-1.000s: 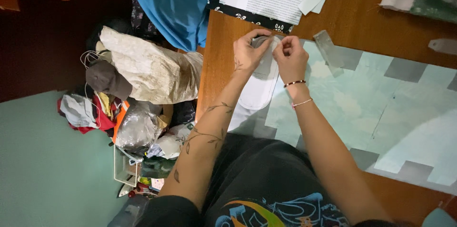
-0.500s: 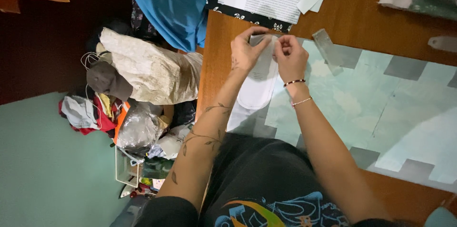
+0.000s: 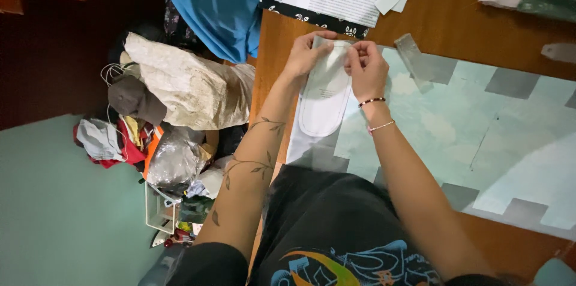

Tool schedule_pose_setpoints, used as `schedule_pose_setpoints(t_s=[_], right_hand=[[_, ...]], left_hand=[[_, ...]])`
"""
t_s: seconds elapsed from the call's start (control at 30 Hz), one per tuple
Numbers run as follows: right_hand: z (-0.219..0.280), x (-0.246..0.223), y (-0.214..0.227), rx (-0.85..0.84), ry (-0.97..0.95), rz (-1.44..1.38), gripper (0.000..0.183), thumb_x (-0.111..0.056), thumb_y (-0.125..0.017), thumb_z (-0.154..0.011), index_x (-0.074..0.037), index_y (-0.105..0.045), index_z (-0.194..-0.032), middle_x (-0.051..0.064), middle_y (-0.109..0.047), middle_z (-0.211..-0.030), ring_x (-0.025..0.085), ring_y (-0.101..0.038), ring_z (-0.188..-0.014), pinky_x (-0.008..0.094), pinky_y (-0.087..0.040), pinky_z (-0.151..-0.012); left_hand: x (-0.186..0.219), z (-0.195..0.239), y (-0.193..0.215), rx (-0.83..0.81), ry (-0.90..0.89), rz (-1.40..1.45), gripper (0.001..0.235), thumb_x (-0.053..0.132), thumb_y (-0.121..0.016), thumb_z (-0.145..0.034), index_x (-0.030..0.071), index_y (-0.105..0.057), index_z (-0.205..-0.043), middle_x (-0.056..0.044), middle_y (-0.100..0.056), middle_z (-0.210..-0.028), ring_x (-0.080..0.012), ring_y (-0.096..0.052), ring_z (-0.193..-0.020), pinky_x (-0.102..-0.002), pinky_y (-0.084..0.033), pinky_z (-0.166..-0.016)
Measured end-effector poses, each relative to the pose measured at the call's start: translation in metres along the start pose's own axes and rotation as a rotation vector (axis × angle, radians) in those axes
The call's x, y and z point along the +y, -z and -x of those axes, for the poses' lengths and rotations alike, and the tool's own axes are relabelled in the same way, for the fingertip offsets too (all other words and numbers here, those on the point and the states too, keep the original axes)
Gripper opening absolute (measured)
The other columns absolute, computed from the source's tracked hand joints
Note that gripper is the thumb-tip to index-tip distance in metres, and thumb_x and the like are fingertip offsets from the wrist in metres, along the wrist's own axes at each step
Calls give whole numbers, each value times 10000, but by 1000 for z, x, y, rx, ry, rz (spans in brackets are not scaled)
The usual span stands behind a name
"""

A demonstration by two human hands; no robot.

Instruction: Cut fabric pieces following paper patterns using scissors

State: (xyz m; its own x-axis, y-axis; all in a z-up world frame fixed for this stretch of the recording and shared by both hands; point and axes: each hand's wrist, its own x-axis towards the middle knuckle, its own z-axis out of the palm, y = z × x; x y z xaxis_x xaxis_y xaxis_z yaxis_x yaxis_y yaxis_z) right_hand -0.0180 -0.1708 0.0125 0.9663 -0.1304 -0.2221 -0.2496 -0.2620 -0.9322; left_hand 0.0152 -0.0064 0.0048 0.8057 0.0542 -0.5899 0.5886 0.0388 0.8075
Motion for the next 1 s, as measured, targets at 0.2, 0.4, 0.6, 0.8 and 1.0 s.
schedule_pose_setpoints(t_s=[0.2,0.4,0.6,0.8,1.0], right_hand=[[1,-10,2,-25,-103,-161,84,-144,-703,-990,-66,-680,-1010,102,-721,-830,141,-726,-708,226,-606,-624],[-2,-17,8,-57,-80,-142,43,-137,-720,-978,-121,-756,-997,58,-742,-813,106,-721,-690,209,-615,-610],[20,12,56,109,289,41,135,-106,-645,-1094,2,-726,-1098,189,-704,-862,273,-705,-812,377,-567,-686],[70,11,77,45,934,656,145,-48,-676,-959,-57,-714,-1100,119,-687,-992,306,-641,-863,437,-520,-799],[135,35,38,-315,1174,469,361,-268,-467,-1023,-108,-537,-1338,108,-553,-1363,282,-534,-1245,418,-424,-1011]], left_hand=[[-1,-3,2,-40,-4,44,292,94,-777,-782,157,-795,-1067,-52,-732,-841,-144,-677,-706,-257,-590,-662],[-14,-13,8,4,-129,-86,289,205,-822,-750,236,-814,-1038,-30,-761,-853,-130,-692,-767,-283,-591,-749],[30,33,7,356,-594,-686,290,98,-696,-869,196,-702,-1142,-81,-707,-1091,-323,-653,-1101,-461,-508,-1033],[-36,16,10,-141,-1297,-1092,306,84,-520,-996,56,-655,-1269,-153,-644,-1320,-340,-584,-1263,-445,-456,-1126],[-17,50,13,-168,-1248,-1195,559,297,-526,-1037,78,-412,-1538,-191,-445,-1533,-373,-411,-1433,-482,-335,-1203]])
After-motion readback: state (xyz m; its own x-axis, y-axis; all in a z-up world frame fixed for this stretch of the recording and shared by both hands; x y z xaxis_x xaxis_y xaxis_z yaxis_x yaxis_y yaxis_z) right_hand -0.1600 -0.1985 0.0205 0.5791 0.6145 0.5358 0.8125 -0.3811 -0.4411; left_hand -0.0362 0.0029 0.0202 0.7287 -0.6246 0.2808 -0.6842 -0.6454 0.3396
